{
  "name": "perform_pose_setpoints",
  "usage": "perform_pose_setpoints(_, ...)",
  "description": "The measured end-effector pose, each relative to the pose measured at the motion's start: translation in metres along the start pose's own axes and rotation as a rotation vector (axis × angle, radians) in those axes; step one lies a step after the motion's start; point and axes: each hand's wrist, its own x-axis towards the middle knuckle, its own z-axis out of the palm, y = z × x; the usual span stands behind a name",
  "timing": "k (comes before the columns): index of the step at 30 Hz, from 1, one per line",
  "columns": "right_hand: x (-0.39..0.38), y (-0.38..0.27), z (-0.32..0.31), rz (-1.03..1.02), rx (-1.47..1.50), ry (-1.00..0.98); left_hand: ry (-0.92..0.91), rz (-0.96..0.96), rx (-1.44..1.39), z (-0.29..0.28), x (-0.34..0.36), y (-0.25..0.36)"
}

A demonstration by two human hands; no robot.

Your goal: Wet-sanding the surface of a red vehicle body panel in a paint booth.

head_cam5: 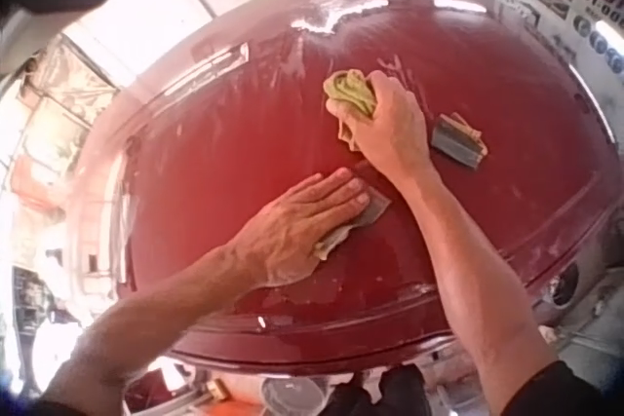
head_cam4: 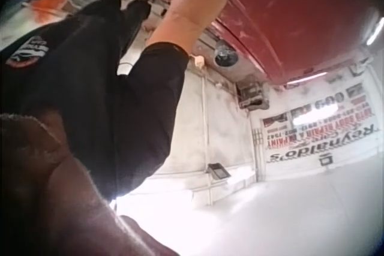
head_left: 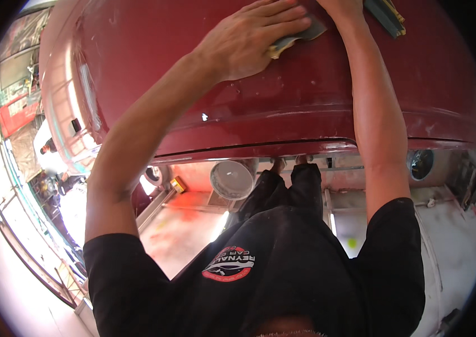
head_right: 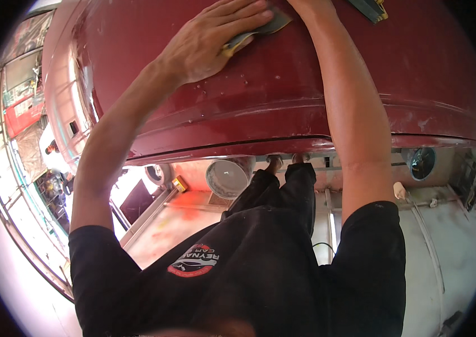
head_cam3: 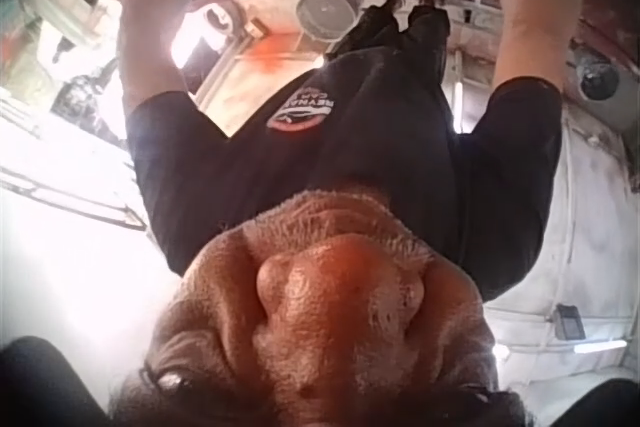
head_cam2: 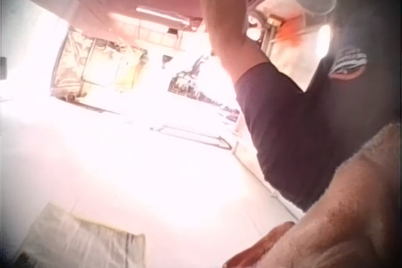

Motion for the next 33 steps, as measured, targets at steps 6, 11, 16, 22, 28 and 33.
perform_pose_setpoints(6,-0.004,-0.001,0.004,0.042,-0.028,0.001,-0.088,-0.22,0.132,-0.047,-0.176,0.013)
perform_pose_setpoints(11,-0.002,0.005,0.01,-0.093,-0.152,0.116,-0.045,-0.202,0.117,-0.021,-0.056,0.006)
perform_pose_setpoints(16,0.002,0.009,0.001,-0.06,-0.047,0.047,0.038,-0.175,0.029,-0.003,-0.006,0.001)
perform_pose_setpoints(22,0.001,0.004,0.008,-0.008,-0.145,0.04,-0.037,-0.366,0.135,-0.019,-0.147,0.042)
perform_pose_setpoints(28,0.001,-0.004,0.009,-0.024,-0.103,0.061,0.164,-0.367,0.269,-0.02,0.0,-0.071)
perform_pose_setpoints(33,-0.004,-0.004,0.001,0.06,-0.002,-0.009,0.234,-0.453,0.215,-0.007,-0.016,-0.039)
